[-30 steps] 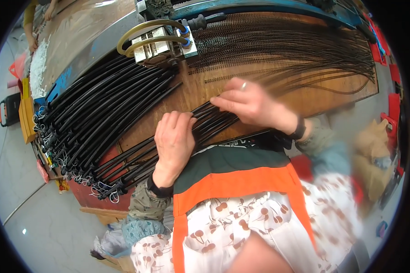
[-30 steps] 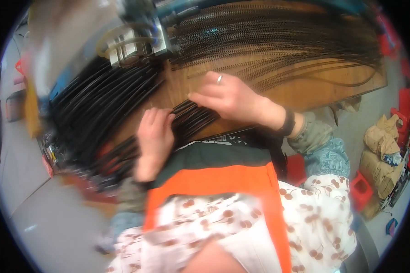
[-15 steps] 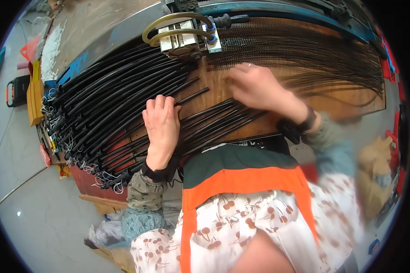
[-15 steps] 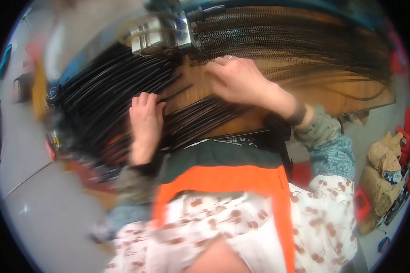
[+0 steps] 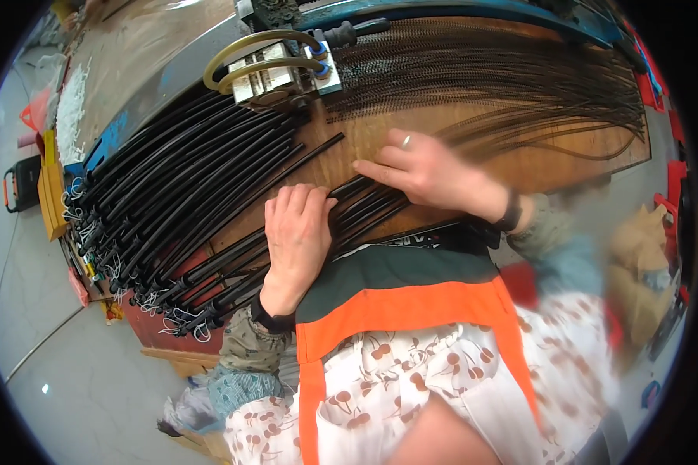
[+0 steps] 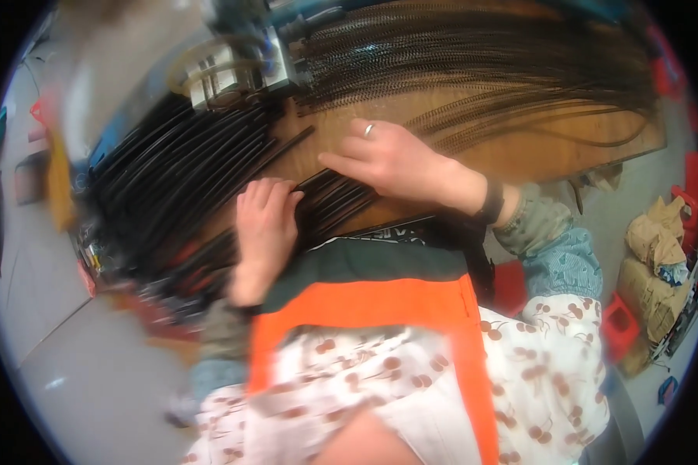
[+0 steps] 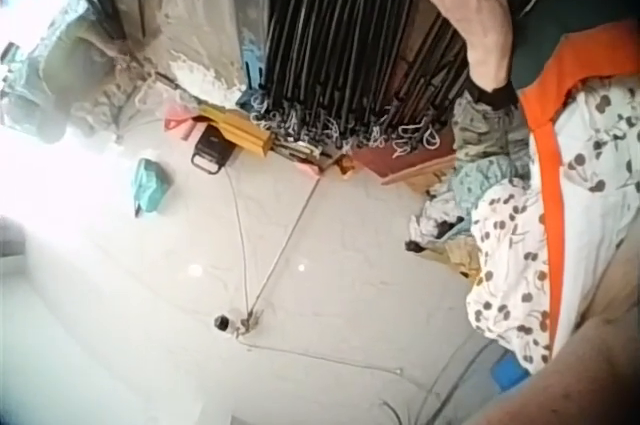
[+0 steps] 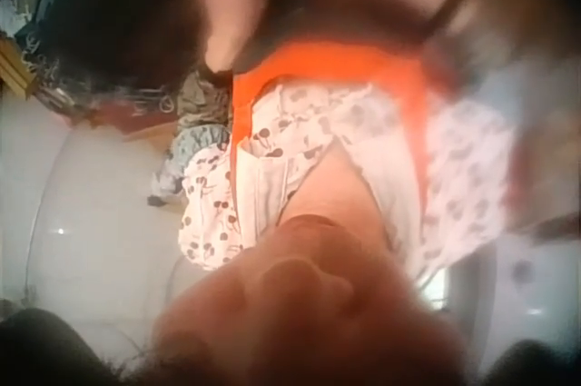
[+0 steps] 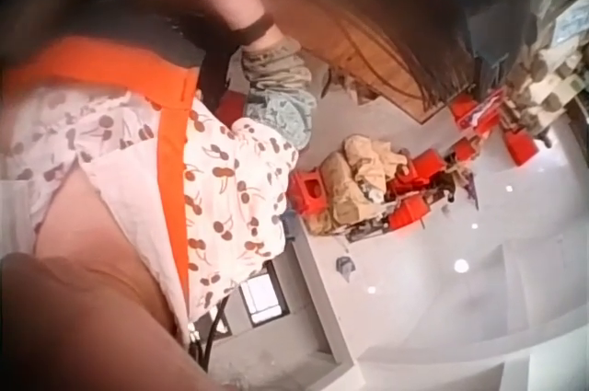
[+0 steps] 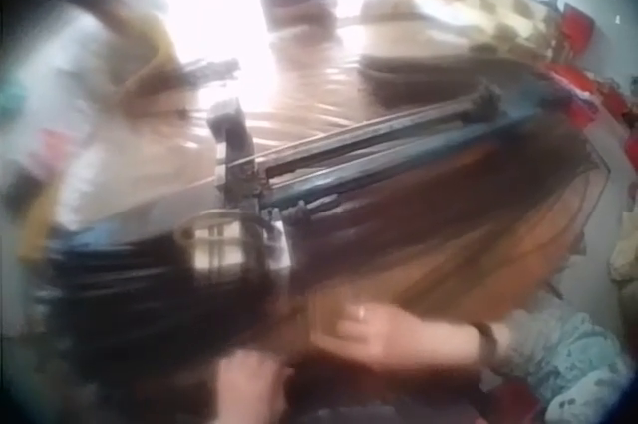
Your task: Arranging and feeding metal rods into a fabrication machine for processing.
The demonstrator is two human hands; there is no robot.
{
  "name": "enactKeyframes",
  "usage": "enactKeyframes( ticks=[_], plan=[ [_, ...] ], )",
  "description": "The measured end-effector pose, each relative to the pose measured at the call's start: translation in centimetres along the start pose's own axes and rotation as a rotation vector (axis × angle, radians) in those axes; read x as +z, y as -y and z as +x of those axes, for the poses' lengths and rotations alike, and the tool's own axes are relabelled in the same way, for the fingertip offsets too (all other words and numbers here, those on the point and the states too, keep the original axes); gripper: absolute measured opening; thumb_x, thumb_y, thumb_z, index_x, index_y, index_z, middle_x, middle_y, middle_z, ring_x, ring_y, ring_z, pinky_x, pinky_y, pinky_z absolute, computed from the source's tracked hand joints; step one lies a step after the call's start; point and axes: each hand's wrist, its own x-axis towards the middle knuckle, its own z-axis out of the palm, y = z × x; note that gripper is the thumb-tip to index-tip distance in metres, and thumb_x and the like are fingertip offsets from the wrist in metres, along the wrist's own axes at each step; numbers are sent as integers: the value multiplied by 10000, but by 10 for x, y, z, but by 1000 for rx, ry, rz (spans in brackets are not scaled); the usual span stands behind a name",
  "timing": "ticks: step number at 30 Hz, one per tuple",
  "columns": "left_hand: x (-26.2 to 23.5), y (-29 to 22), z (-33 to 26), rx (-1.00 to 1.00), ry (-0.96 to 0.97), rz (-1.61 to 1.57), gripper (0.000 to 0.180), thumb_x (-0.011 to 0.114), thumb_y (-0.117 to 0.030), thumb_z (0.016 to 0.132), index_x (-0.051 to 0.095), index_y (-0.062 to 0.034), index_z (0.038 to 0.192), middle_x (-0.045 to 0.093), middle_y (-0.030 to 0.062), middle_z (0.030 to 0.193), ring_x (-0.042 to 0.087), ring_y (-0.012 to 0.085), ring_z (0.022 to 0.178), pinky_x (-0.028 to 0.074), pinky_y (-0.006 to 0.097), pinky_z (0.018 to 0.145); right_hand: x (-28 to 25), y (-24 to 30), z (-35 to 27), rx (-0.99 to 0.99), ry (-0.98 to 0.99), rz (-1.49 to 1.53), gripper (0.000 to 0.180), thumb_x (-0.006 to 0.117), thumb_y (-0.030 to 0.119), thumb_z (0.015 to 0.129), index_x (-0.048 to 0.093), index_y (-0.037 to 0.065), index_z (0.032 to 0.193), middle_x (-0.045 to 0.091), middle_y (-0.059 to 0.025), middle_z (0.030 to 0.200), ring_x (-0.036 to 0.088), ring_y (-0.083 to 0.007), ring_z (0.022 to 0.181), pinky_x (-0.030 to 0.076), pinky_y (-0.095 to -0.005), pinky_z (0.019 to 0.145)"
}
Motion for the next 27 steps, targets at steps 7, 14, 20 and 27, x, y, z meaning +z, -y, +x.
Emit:
enactKeyframes(
  ticks=[7,14,20,27],
  plan=[
    [14,-23,-2,39,178,83,730,815,-298,723,527,-24,1336,555,150,1125,520,325,1067,416,441,908,-53,-25,-45,202,104,-28,805,854,436,627,592,54,1286,625,-113,1125,554,-343,1084,428,-470,987],
    [21,-21,14,7,238,67,425,776,-129,700,556,-40,1053,573,133,922,602,334,883,507,445,745,-54,-28,-53,203,105,-79,675,857,257,617,620,60,1217,620,-92,1056,564,-312,1035,455,-438,921],
    [8,-22,25,-61,285,15,381,755,-101,704,521,-24,995,598,163,943,624,376,900,528,485,743,-47,-52,-67,231,-12,-111,517,807,139,653,649,77,1142,646,-59,945,607,-277,918,512,-387,782],
    [-11,-26,48,-17,376,-2,388,716,-292,868,522,-29,1078,665,241,764,650,471,745,513,567,664,-84,-73,-83,572,240,-75,345,718,140,736,681,154,1079,700,-124,825,700,-334,821,556,-453,713]
  ],
)
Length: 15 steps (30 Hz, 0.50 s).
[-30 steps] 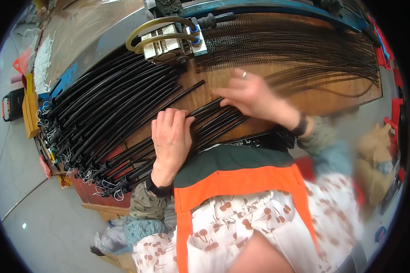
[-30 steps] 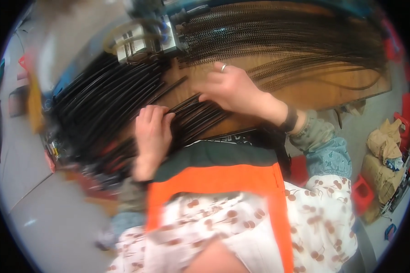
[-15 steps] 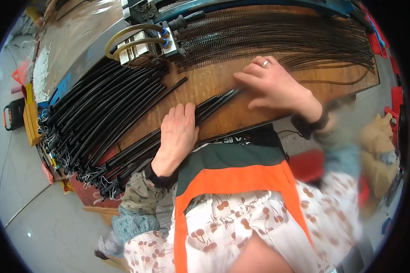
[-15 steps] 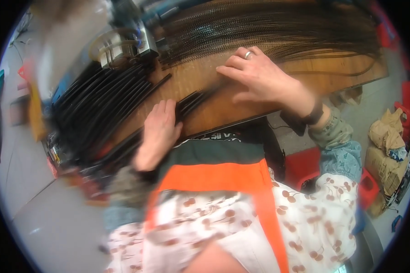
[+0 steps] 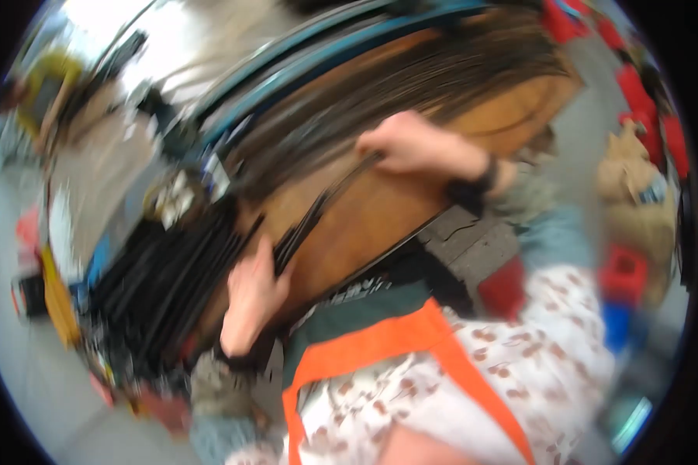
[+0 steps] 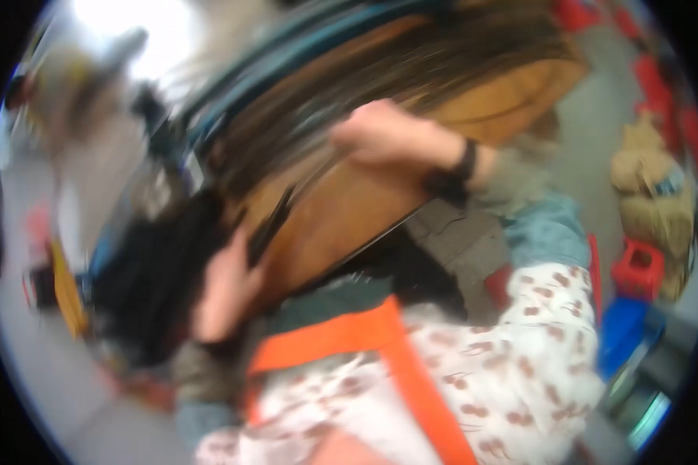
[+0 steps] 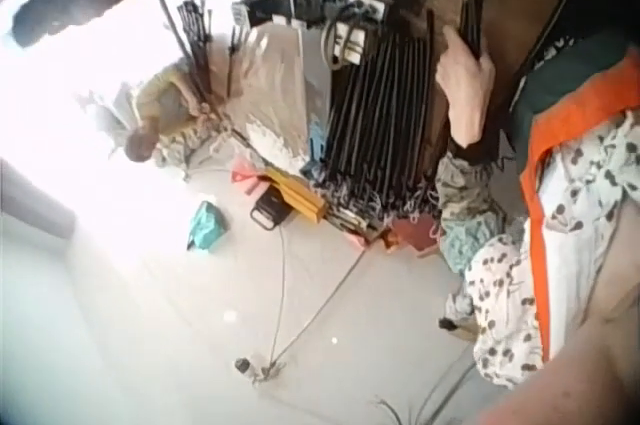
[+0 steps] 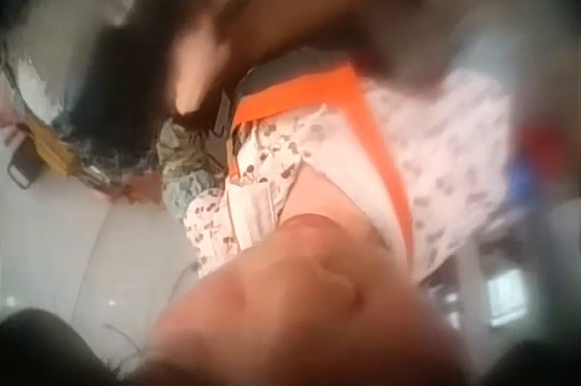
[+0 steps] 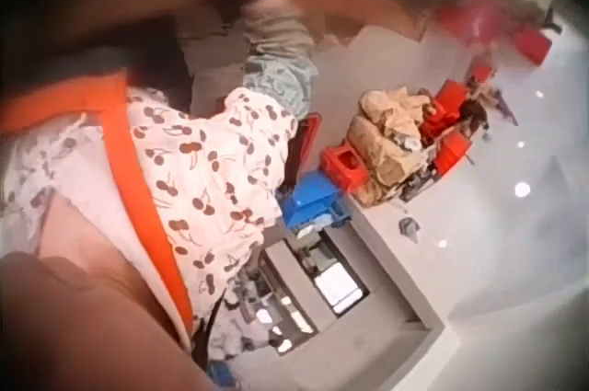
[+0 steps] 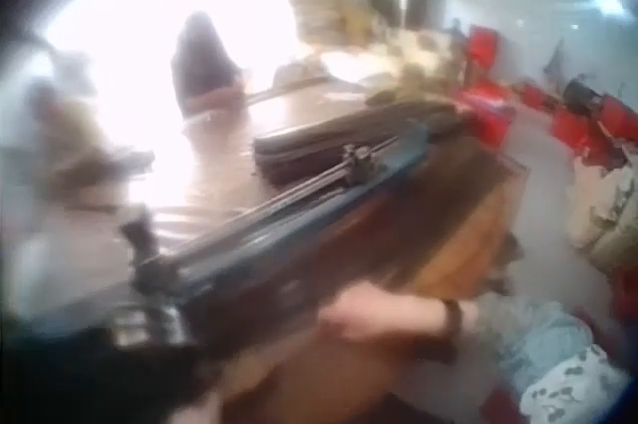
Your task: Arranging and feeding metal rods into a fabrication machine for processing.
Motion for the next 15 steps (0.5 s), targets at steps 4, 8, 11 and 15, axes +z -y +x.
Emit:
enactKeyframes(
  ticks=[4,8,11,15],
  plan=[
    [-16,-15,12,-136,172,21,401,702,-287,886,544,2,1116,674,266,788,656,480,781,522,553,683,-30,10,11,-88,-36,-229,155,680,186,758,636,82,864,684,-147,746,706,-353,782,560,-465,689],
    [-36,-38,10,-76,120,105,355,670,-205,885,505,4,1120,666,269,767,655,477,760,523,557,674,-36,17,20,-194,-64,-276,76,640,150,774,627,80,800,680,-108,698,710,-313,721,556,-430,628],
    [-37,-57,31,-32,180,129,348,667,-178,874,492,1,1116,663,272,759,656,474,749,522,558,665,-15,6,2,-122,-73,-120,146,640,136,781,652,103,922,682,-102,713,700,-324,723,551,-438,635],
    [-59,-67,41,-35,122,112,350,664,-168,871,487,3,1120,668,272,773,658,477,753,527,549,671,-34,-15,-8,-272,-482,208,434,745,186,766,630,140,1182,709,-112,880,694,-324,835,557,-412,714]
  ],
)
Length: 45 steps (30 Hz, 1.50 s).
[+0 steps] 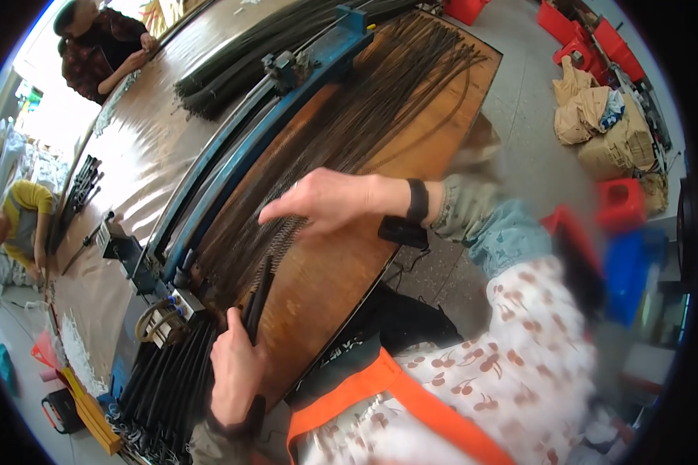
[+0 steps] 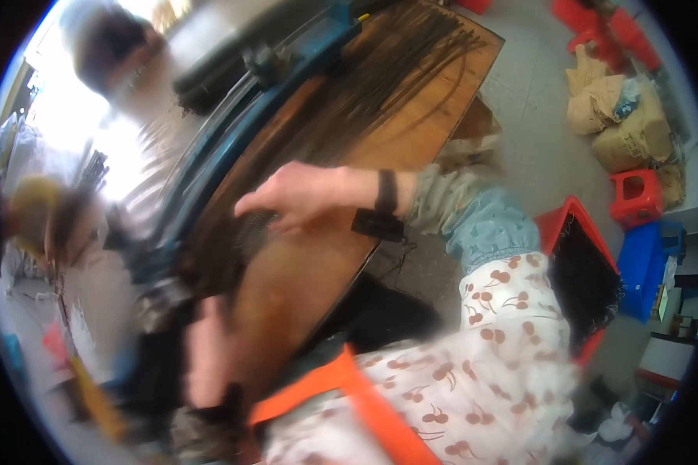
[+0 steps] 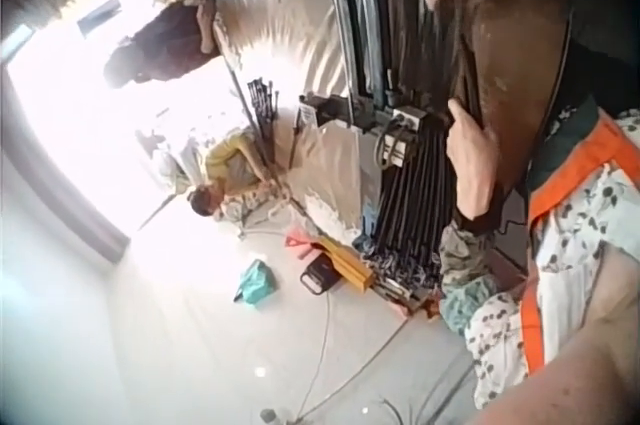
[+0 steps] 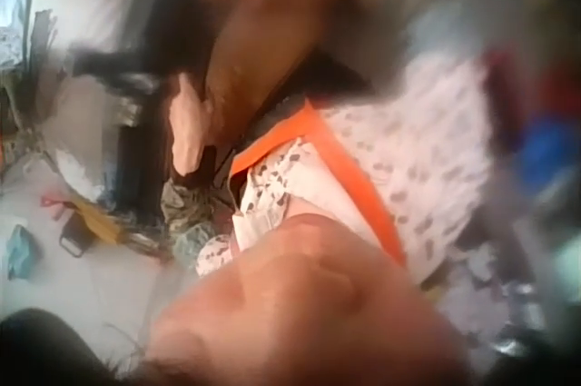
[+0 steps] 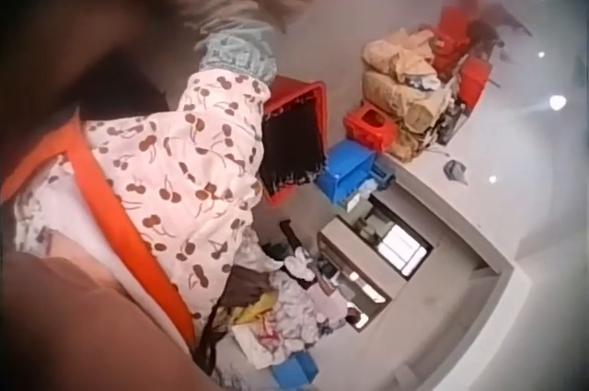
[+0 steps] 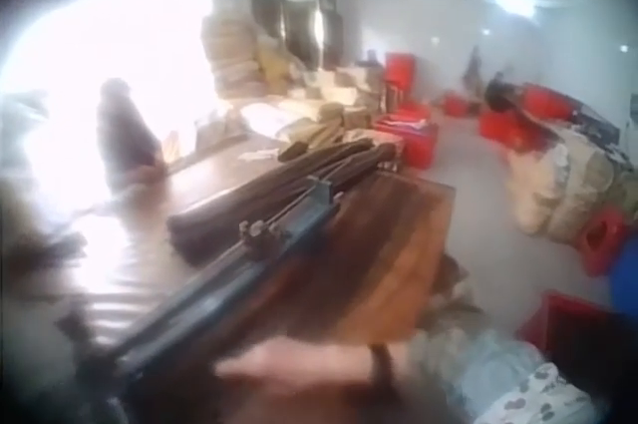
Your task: Arranging and feeding metal rods into a fabrication machine for processing.
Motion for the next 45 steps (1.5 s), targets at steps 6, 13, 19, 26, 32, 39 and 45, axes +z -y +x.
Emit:
enactKeyframes(
  ticks=[6,13,19,26,32,39,45],
  plan=[
    [-1,10,14,-52,-9,141,408,658,-154,866,477,15,1189,668,268,765,661,468,739,526,557,656,-82,-23,24,297,313,-523,286,774,245,772,689,165,1033,721,-86,835,712,-311,844,563,-434,734],
    [31,13,9,151,-46,154,477,630,-65,822,471,50,1256,671,273,785,658,472,737,525,554,656,-64,-36,4,240,474,-451,95,696,199,779,700,130,843,711,-116,831,699,-325,855,556,-463,734],
    [36,18,3,19,16,116,541,650,-76,813,459,40,1306,675,266,803,663,468,742,531,554,670,-3,-32,-10,174,415,-293,141,704,205,768,638,126,864,679,-118,752,686,-346,765,541,-480,684],
    [53,27,-9,19,-58,103,351,610,-30,825,480,-9,1150,647,224,691,660,437,655,524,526,572,15,-27,-11,111,340,-172,275,715,130,741,592,107,987,666,-124,798,673,-340,775,535,-451,670],
    [65,36,-13,24,-49,78,287,540,-9,841,474,-9,1121,651,208,683,666,422,642,523,516,555,69,8,0,-20,307,-354,180,669,168,806,552,118,933,635,-58,639,670,-264,595,520,-383,526],
    [77,51,-31,-27,-20,103,283,553,-23,847,480,-23,1121,654,199,719,676,402,664,524,512,557,74,13,-5,3,279,-317,177,630,107,796,551,129,953,626,-68,632,663,-286,585,513,-412,509],
    [58,44,-42,-84,10,81,366,647,-79,838,459,-26,1148,664,213,771,674,426,712,529,523,599,64,5,0,-11,235,-231,295,763,174,740,590,137,976,656,-47,730,689,-266,702,536,-390,591]
  ],
)
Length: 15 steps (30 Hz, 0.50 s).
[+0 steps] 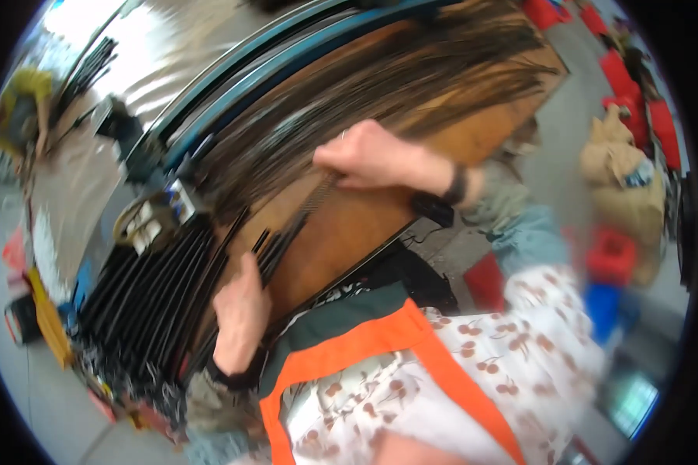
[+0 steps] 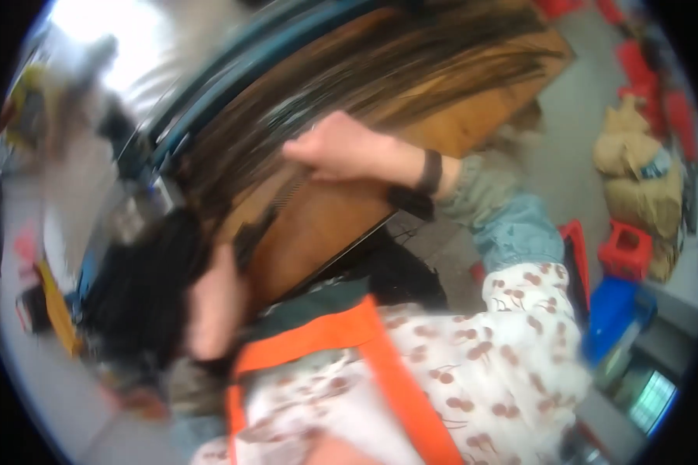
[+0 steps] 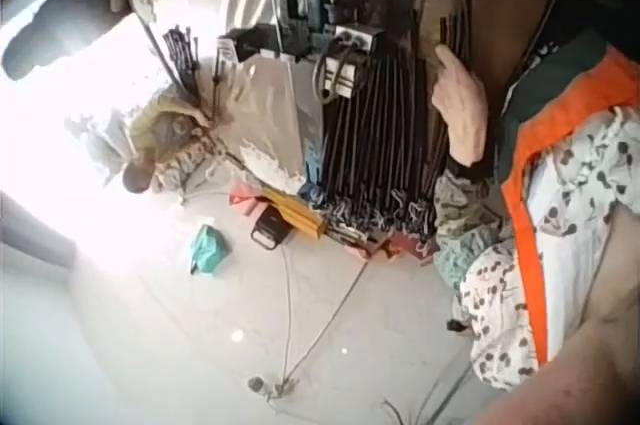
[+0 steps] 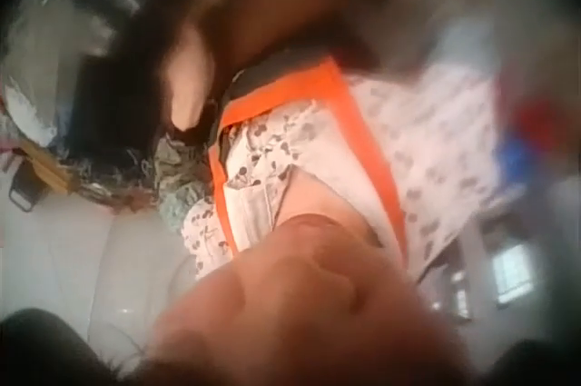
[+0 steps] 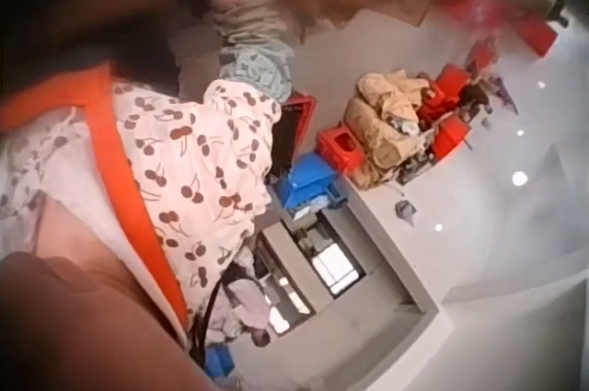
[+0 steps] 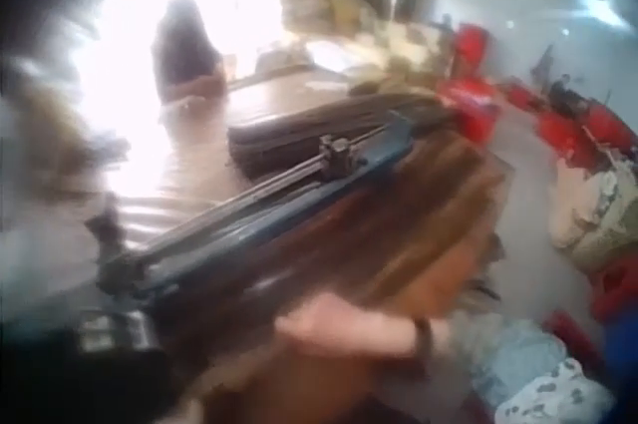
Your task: Arranging and feeding metal rods into a fabrication machine for processing.
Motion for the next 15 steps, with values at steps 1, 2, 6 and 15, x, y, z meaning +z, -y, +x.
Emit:
enactKeyframes(
  ticks=[1,2,6,15],
  plan=[
    [5,6,12,6,15,-22,372,655,-74,840,456,-23,1150,664,215,773,671,431,713,523,529,594,1,-22,-16,107,-37,-8,320,786,191,726,598,141,980,669,-45,757,693,-264,724,538,-388,609],
    [5,10,11,-1,26,-11,385,654,-68,845,452,-15,1168,663,221,782,668,433,716,518,532,593,-18,-28,-19,156,-12,-9,237,755,174,760,600,146,937,676,-39,757,695,-259,711,538,-376,606],
    [2,14,3,20,-19,-32,448,650,-72,859,437,10,1245,658,235,796,658,443,725,509,540,600,-89,15,18,40,-60,-343,72,643,141,822,591,146,871,659,-34,682,698,-233,671,538,-354,595],
    [13,12,-1,120,53,-20,559,696,-91,823,442,49,1301,657,235,784,651,446,713,510,536,618,14,37,-9,-4,66,-51,119,609,136,790,536,124,884,600,-70,575,652,-300,567,506,-441,490]
  ],
)
